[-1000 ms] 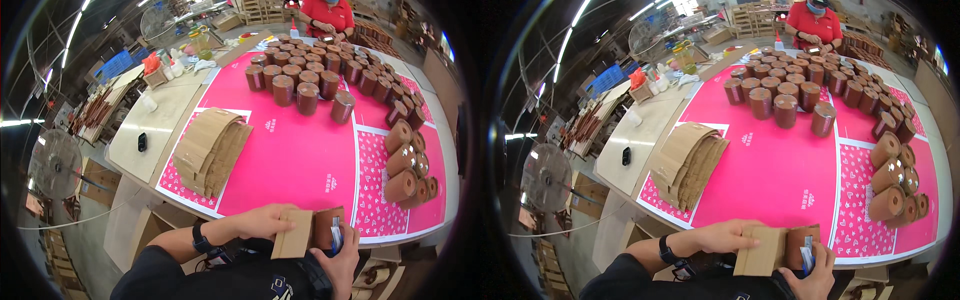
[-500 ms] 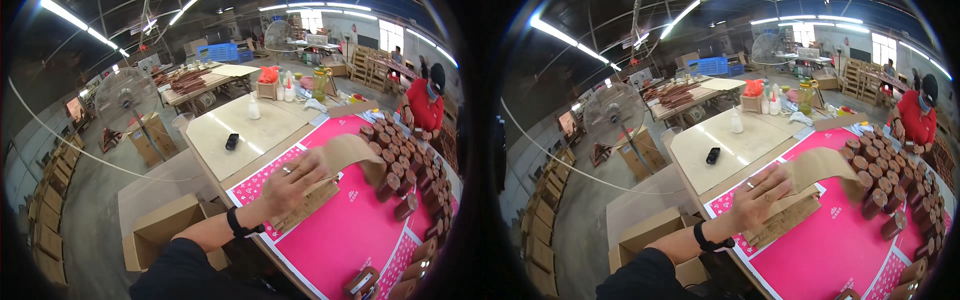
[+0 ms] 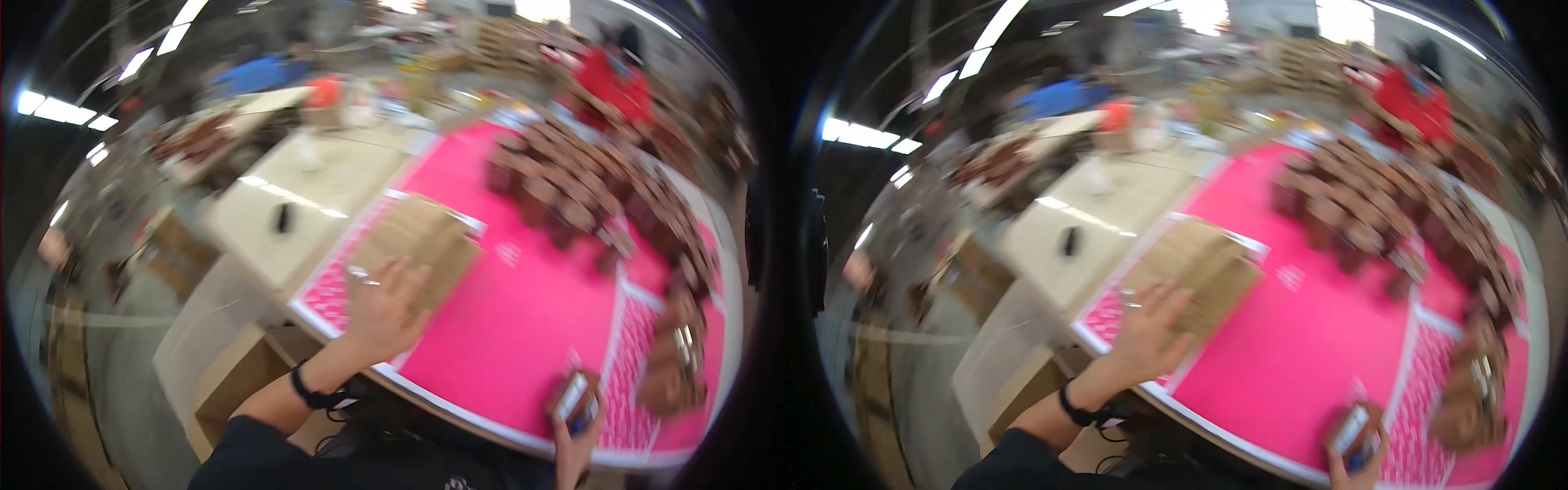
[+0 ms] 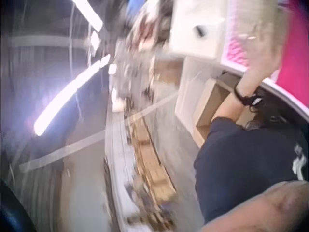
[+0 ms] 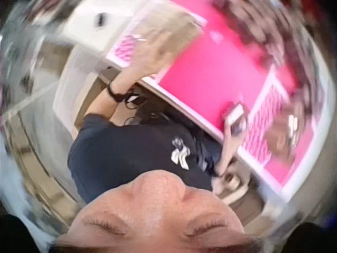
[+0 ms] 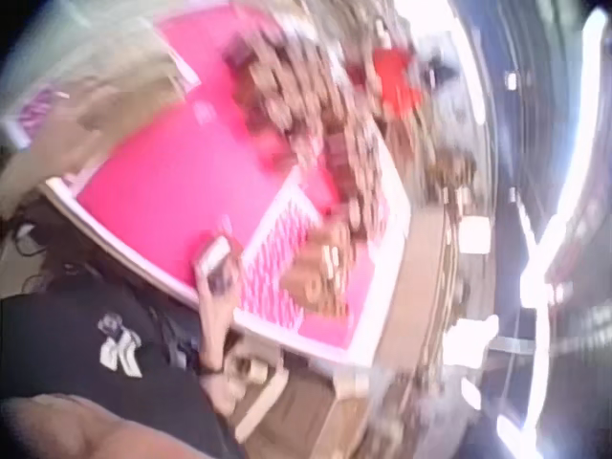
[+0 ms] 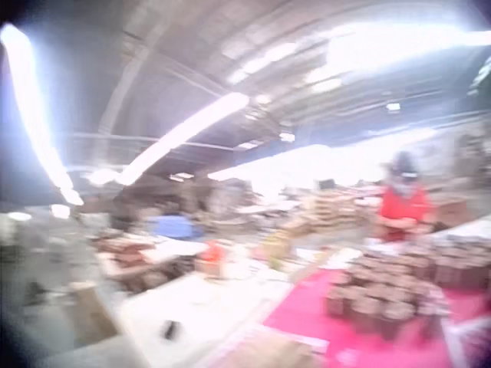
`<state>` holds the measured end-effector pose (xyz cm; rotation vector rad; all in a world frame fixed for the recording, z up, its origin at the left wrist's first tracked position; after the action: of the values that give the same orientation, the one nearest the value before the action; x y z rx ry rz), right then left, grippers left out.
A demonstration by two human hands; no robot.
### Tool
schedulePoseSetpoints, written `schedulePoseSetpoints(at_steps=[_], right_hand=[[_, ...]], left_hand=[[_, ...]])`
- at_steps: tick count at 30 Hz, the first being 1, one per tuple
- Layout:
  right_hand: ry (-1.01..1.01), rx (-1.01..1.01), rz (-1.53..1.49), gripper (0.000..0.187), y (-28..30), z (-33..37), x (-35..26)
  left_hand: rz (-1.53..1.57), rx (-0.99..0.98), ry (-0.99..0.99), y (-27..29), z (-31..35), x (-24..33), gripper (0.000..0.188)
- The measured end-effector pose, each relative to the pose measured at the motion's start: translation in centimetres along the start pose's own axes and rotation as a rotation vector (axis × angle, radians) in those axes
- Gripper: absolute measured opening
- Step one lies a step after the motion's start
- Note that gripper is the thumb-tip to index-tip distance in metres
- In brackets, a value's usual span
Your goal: The person applies adhesive tape to the ends and sides of wooden cylinders, using a utility knife to trim the tape and pressing it down by hand.
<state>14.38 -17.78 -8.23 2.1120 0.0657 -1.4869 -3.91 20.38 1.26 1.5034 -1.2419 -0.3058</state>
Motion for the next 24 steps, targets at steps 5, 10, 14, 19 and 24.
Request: schedulePoseSetpoints(at_steps=[5,10,14,19,24], right_hand=[[-0.153,0.033,-0.196,0.077,-0.6,-0.7,0.5],[-0.476,0.074,-0.429,0.066,-0.1,0.4,1.5],[-0.358,0.095,-0.389,0.059,1.2,0.0,2.4],[-0.434,0.210,-0.513,0.044,3.7,1.8,3.6],[-0.458,0.272,-0.453,0.035,6.7,4.6,4.9]], left_hand=[[0.272,-0.387,-0.336,-6.7,2.5,14.1,0.085],[0.135,-0.604,-0.786,-15.2,2.9,24.2,0.098],[0.336,-0.681,-0.810,-19.2,1.3,26.6,0.093],[0.371,-0.804,-0.328,-22.9,-3.2,24.2,0.088],[0.699,-0.679,0.112,-27.0,-7.7,21.8,0.082]])
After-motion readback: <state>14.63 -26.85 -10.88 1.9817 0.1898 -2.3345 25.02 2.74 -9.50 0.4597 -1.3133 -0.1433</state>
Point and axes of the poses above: each hand's wrist, its own z-axis away from the middle knuckle, its own y-axis out of the back of the hand, x = y × z, the point moved 10 cm from there along -z, towards the middle knuckle, and after that the axes turned 9 degrees about y, right-handed, at the moved point
